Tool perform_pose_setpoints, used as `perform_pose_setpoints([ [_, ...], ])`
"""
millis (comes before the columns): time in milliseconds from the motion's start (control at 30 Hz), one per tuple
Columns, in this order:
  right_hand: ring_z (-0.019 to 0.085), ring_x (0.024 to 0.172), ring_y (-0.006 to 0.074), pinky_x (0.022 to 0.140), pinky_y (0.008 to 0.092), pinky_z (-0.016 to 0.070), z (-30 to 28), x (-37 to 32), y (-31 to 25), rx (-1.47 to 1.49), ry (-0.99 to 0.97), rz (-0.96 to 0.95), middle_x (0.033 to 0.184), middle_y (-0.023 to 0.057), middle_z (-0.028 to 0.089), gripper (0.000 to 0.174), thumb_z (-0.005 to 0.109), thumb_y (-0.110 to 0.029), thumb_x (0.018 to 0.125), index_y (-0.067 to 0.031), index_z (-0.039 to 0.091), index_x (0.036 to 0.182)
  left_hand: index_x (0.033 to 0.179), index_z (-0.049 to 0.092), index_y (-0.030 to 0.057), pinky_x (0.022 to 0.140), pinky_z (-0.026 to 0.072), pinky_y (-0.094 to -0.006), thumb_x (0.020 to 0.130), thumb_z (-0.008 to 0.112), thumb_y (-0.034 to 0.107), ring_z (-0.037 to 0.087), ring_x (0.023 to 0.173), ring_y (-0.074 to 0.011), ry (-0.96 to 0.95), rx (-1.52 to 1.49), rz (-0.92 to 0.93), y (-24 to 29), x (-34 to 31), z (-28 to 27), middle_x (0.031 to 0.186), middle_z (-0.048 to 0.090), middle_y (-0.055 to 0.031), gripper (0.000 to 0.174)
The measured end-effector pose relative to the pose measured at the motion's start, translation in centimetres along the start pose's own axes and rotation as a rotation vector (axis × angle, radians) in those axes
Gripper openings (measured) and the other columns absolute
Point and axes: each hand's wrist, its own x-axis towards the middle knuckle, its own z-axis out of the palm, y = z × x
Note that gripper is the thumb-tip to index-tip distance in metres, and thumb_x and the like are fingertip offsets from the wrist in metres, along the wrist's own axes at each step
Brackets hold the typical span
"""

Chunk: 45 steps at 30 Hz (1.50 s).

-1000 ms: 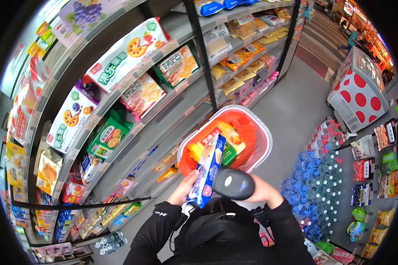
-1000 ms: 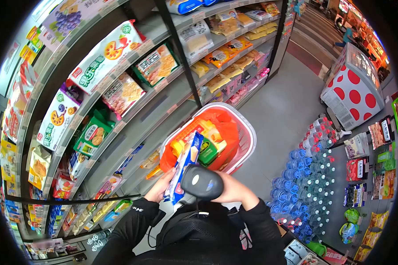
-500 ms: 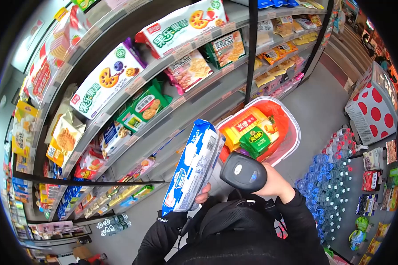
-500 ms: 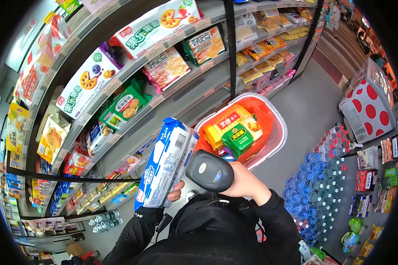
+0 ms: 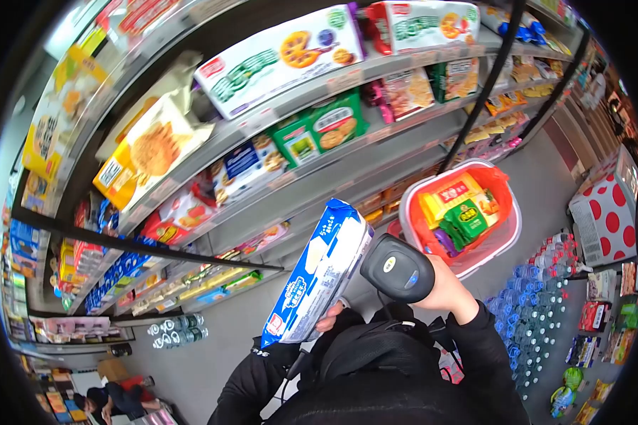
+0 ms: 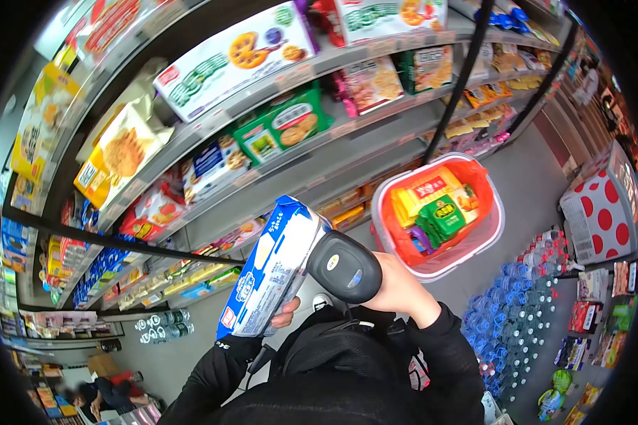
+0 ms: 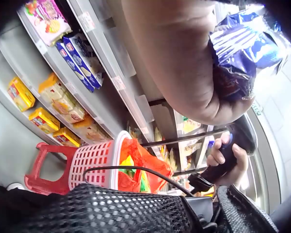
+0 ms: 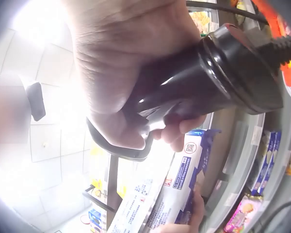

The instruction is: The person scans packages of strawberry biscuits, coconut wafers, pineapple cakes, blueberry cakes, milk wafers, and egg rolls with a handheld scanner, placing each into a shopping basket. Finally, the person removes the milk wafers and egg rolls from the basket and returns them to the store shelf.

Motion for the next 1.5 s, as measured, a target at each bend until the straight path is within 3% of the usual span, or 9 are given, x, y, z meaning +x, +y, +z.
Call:
perform_pose_setpoints([
  [433,0.057,0.074,0.0277,0.068,0.0314,0.0440,9.8,4.7,-3.1,0.043,-0.097,-0.005,0.078,0.0142,0.058,0.034,0.066,-0.008,0.056,0.0005,0.053,0.086,0.124,0.029,0.0046,0.044,0.0301,-0.0261,0.076,0.047,0.047,0.039,0.045,-0.0198,0.212,0.201,0.212,3.1,-11.5,-1.5,0.077,0.043,-0.0176,0.067],
  [467,0.058,0.074,0.0249,0.068,0.0304,0.0440,10.1,4.7,-3.0,0.064,-0.106,0.023,0.079,0.0132,0.059,0.035,0.067,-0.008,0.056,0.0004,0.053,0.088,0.117,0.037,0.0040,0.052,0.0413,-0.0281,0.078,0.054,0.026,0.052,0.059,-0.0229,0.155,0.165,0.246,3.2,-12.1,-1.1,0.082,0.046,-0.0167,0.048],
  [567,0.057,0.076,0.0173,0.071,0.0287,0.0436,10.9,4.6,-2.8,0.200,0.009,0.054,0.083,0.0103,0.059,0.040,0.068,-0.007,0.057,-0.0001,0.053,0.093,0.113,0.039,0.0038,0.052,0.0413,-0.0281,0.079,0.053,0.027,0.053,0.061,-0.0215,0.486,0.432,0.263,4.1,-13.9,-1.4,0.079,0.050,-0.0146,0.043],
  [833,0.052,0.087,0.0121,0.080,0.0266,0.0396,13.0,7.3,0.3,0.397,0.000,0.305,0.092,0.0062,0.057,0.044,0.068,-0.008,0.062,0.0002,0.050,0.101,0.117,0.034,0.0035,0.063,0.0471,-0.0329,0.082,0.047,0.036,0.056,0.070,-0.0236,0.587,0.525,0.273,5.5,-15.1,-6.3,0.093,0.052,-0.0118,0.050],
  [867,0.054,0.079,0.0111,0.073,0.0260,0.0425,13.5,7.7,0.6,0.381,0.028,0.223,0.087,0.0050,0.058,0.037,0.067,-0.006,0.064,-0.0002,0.051,0.097,0.129,0.022,0.0052,0.082,0.0422,-0.0260,0.086,0.044,0.027,0.050,0.097,-0.0129,0.542,0.457,0.242,5.7,-15.4,-6.6,0.113,0.047,-0.0077,0.053],
  [1000,0.053,0.061,0.0079,0.055,0.0228,0.0434,14.3,8.4,0.8,0.562,0.036,0.294,0.075,0.0016,0.055,0.027,0.063,-0.002,0.068,-0.0021,0.050,0.091,0.128,0.024,0.0033,0.085,0.0387,-0.0239,0.086,0.044,0.024,0.049,0.100,-0.0120,0.637,0.568,0.240,6.5,-14.8,-6.5,0.117,0.045,-0.0081,0.051],
  [1167,0.053,0.060,0.0087,0.054,0.0230,0.0433,14.8,8.1,2.0,0.651,0.056,0.348,0.074,0.0015,0.055,0.028,0.063,-0.002,0.067,-0.0023,0.050,0.092,0.127,0.024,0.0002,0.085,0.0391,-0.0238,0.085,0.043,0.017,0.049,0.100,-0.0120,0.540,0.552,0.225,8.4,-14.7,-7.2,0.117,0.045,-0.0092,0.049],
  [1300,0.053,0.059,0.0086,0.054,0.0225,0.0430,14.1,7.7,3.1,0.559,0.179,0.377,0.072,0.0012,0.054,0.029,0.064,-0.003,0.067,-0.0026,0.050,0.092,0.127,0.026,0.0018,0.084,0.0388,-0.0237,0.083,0.046,0.015,0.049,0.097,-0.0109,0.544,0.705,0.182,9.3,-13.8,-5.9,0.114,0.047,-0.0073,0.049],
  [1500,0.053,0.060,0.0085,0.053,0.0227,0.0437,13.2,7.0,6.0,0.515,0.287,0.359,0.072,0.0011,0.055,0.030,0.064,-0.003,0.066,-0.0020,0.050,0.092,0.126,0.027,0.0026,0.088,0.0330,-0.0259,0.082,0.052,0.014,0.042,0.104,-0.0136,0.672,1.491,0.218,12.0,-10.5,-7.3,0.115,0.044,-0.0076,0.052],
])
